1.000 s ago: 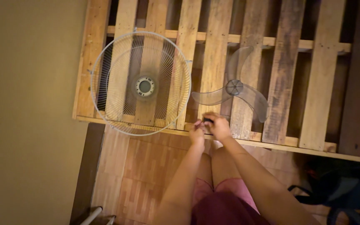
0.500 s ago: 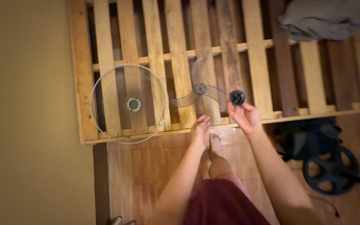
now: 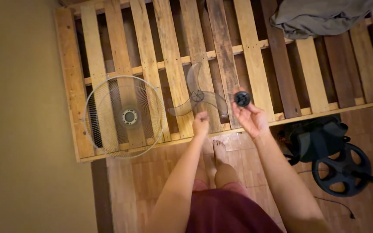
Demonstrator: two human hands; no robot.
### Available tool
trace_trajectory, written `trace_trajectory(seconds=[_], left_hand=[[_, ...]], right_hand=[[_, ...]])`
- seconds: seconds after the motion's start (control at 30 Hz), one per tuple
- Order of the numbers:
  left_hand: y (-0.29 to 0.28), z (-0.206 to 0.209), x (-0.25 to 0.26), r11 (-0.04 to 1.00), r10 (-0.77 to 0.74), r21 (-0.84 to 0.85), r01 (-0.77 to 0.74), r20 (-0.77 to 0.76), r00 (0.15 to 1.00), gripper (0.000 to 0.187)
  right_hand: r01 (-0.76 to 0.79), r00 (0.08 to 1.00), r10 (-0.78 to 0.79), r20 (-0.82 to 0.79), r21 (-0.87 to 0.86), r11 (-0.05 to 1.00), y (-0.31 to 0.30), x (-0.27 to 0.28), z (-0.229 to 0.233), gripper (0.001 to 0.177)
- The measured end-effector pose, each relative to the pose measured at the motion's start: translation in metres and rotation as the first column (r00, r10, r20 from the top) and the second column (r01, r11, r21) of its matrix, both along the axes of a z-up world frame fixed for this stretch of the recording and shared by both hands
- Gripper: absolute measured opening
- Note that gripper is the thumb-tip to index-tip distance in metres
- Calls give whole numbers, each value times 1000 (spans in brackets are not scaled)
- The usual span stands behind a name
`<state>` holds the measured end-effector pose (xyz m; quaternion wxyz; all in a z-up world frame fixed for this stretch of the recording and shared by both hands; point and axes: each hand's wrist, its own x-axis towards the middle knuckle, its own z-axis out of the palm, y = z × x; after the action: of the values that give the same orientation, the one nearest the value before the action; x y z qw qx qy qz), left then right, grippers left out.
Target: The person assembles a pedestal fan by attaching the front grille, inserting the fan blades, securing them with a nut, and then attaching the rear grille. The person then positions the assembled fan on the floor.
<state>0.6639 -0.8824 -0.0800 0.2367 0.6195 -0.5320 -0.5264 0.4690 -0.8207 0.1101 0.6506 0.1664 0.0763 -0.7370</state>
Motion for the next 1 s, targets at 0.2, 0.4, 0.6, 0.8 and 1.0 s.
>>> trace_trajectory(seconds=[0.2, 0.4, 0.6, 0.8, 1.0], left_hand=[[-75, -102, -5, 973, 9, -210, 95, 447, 895, 47], [-143, -139, -16, 995, 11, -91, 39, 494, 870, 50], [-148, -126, -17, 986, 48, -159, 44, 535, 844, 36], [-122, -153, -22, 996, -82, -2, 91, 414, 906, 38], [-88, -101, -26, 926, 49, -377, 5, 136, 990, 58]], right_hand=[[-114, 991, 118, -57, 78, 990, -32, 12, -84, 44], [-154, 984, 162, -80, 104, 983, -49, 7, -151, 42], [-155, 987, 159, -35, 104, 982, -51, 0, -161, 44], [-159, 981, 175, -82, 172, 972, -30, -9, -127, 44], [-131, 984, 149, -97, 174, 976, 3, -13, -68, 44]])
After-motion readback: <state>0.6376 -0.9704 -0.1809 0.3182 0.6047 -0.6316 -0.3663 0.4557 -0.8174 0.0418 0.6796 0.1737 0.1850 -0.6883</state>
